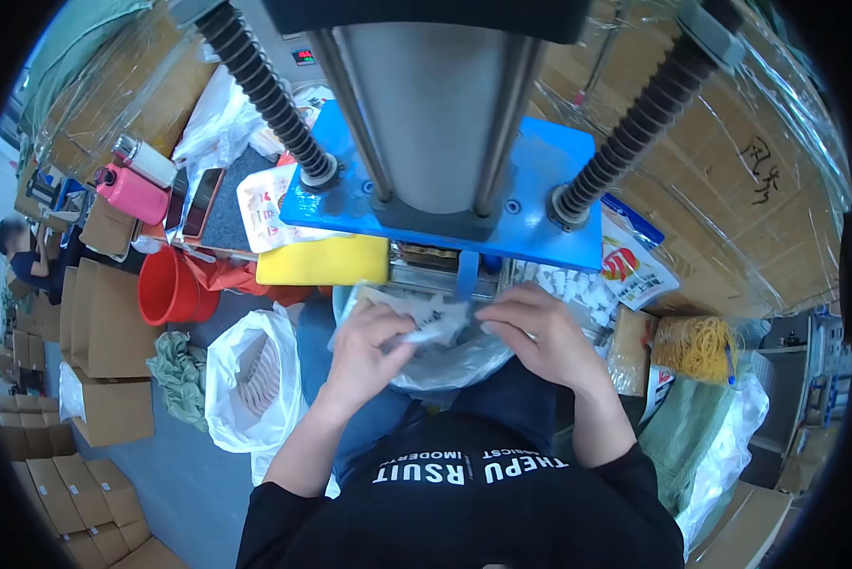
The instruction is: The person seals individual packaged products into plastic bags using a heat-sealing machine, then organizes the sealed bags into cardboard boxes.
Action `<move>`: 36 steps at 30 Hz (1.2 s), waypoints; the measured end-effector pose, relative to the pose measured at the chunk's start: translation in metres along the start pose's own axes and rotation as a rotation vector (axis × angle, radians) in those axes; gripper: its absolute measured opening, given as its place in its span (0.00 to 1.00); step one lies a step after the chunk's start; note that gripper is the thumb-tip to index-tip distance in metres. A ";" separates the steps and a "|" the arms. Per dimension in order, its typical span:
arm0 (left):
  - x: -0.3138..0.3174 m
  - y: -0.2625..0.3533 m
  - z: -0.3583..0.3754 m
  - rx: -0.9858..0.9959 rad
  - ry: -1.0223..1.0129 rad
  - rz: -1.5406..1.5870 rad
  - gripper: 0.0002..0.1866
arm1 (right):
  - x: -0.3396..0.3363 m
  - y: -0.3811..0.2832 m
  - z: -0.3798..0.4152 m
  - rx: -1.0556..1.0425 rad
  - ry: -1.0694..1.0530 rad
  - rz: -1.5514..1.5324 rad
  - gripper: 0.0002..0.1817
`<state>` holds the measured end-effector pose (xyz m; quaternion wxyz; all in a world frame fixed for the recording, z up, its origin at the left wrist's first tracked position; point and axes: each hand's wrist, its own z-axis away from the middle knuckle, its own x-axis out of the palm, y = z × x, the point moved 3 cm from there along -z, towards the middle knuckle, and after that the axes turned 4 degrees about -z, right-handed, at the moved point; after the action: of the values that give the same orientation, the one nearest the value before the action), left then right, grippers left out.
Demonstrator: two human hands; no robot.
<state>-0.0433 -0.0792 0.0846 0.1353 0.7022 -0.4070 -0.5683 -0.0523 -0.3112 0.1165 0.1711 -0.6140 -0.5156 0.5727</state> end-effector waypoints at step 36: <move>0.068 -0.057 -0.023 -0.750 -0.029 1.143 0.05 | -0.017 0.076 0.076 0.500 0.407 0.461 0.16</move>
<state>0.0027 -0.0982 0.0077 0.6428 0.2751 -0.4911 -0.5196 -0.0825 -0.3849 0.0433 0.2811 -0.7540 -0.1646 0.5704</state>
